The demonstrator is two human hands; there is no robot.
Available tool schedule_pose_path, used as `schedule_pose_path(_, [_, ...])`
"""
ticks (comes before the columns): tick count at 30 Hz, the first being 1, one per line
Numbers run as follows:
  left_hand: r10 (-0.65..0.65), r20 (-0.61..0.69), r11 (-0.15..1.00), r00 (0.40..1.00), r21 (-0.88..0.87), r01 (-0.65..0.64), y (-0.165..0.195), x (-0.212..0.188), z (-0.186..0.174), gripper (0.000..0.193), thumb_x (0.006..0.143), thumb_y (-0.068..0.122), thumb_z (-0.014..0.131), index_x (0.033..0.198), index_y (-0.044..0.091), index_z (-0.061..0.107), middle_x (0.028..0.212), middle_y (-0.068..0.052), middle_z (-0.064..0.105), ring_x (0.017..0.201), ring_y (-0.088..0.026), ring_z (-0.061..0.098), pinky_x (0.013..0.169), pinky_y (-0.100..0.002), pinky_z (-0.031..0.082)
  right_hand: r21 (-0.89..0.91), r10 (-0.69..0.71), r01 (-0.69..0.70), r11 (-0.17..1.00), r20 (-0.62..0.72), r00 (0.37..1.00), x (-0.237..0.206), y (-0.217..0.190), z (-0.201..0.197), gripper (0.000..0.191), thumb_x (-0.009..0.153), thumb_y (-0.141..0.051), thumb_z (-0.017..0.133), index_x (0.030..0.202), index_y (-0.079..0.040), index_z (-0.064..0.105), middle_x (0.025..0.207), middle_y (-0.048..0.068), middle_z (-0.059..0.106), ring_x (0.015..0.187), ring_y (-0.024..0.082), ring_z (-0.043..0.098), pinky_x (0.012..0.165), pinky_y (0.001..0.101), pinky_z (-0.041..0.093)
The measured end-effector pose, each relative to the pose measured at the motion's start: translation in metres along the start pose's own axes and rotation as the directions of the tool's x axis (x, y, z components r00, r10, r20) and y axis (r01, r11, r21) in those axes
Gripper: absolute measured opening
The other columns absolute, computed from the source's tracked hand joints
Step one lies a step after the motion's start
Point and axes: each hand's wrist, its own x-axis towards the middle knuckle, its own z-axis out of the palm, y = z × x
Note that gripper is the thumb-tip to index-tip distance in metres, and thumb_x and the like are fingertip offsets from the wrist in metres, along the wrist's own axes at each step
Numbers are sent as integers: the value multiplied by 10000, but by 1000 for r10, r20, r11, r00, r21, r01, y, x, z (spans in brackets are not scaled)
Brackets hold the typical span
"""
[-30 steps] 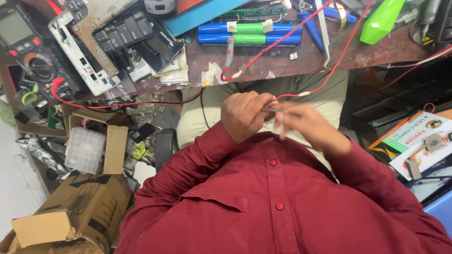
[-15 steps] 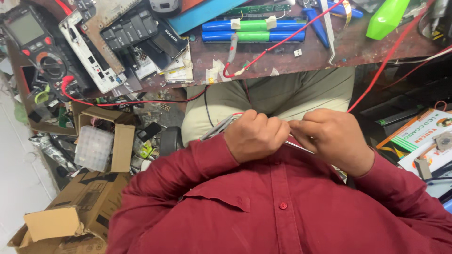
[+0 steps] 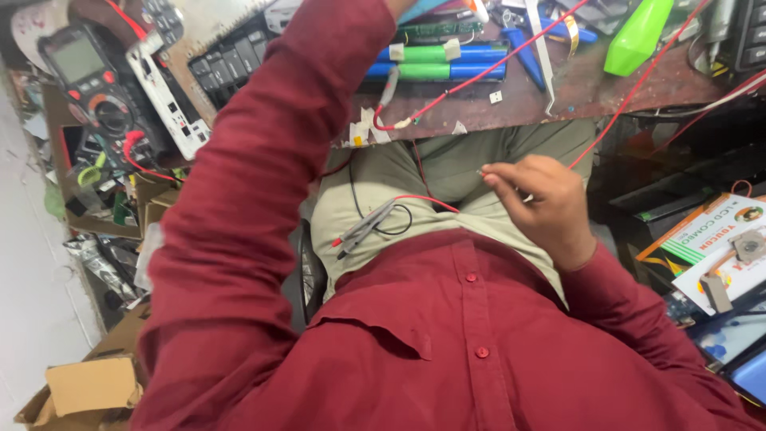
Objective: The person sits at a cluttered electronics repair bench and uses multimeter test probes to test a lithium-ion battery pack made of blue and green cells taped together. They touch the probes to the battery terminals and circuit board contacts, reposition the pack, and handle the red and black test leads.
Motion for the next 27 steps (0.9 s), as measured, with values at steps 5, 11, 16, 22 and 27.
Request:
schedule_pose_path(5, [-17, 80, 995, 997, 96, 9, -30, 37, 24, 295, 956, 289, 734, 1138, 62, 683, 790, -96, 647, 593, -265, 645, 501, -405, 477, 0, -31, 31, 1000, -42, 999, -3, 5, 3, 119, 919, -97, 793, 1033, -68, 778, 780, 65, 661, 666, 228, 595, 623, 361, 461])
schedule_pose_path(11, [13, -12, 994, 1000, 112, -12, -58, 73, 67, 260, 958, 359, 777, 1061, 123, 741, 758, -73, 679, 579, -261, 664, 486, -407, 486, -7, -1, 1, 1000, -56, 998, 4, 16, -6, 117, 946, -87, 785, 1060, -64, 775, 803, 74, 657, 694, 229, 597, 643, 358, 466])
schedule_pose_path(16, [153, -472, 984, 868, -10, -179, -15, 3, 7, 222, 992, 356, 806, 952, 154, 724, 763, -58, 659, 615, -261, 655, 517, -404, 474, 33, 157, -154, 987, -115, 981, 24, 18, -10, 185, 1006, -60, 722, 1188, -72, 753, 837, 99, 621, 707, 230, 591, 649, 350, 464])
schedule_pose_path(22, [209, -500, 862, 841, -312, -399, 80, -82, 34, 236, 939, 178, 810, 826, 75, 630, 720, -66, 542, 611, -263, 562, 549, -428, 421, -105, 68, -75, 992, -67, 995, 55, 30, 0, 141, 1022, -143, 729, 1160, -141, 755, 846, 90, 665, 737, 289, 639, 656, 402, 486])
schedule_pose_path(27, [-171, -479, 967, 861, -250, 53, 68, -46, 136, 459, 939, 75, 678, 1389, 38, 594, 1424, -195, 559, 1357, -405, 530, 1137, -494, 468, -363, 50, -31, 931, 42, 998, 82, 41, 26, 426, 1007, -206, 656, 1431, -172, 664, 716, 111, 667, 596, 333, 637, 530, 458, 468])
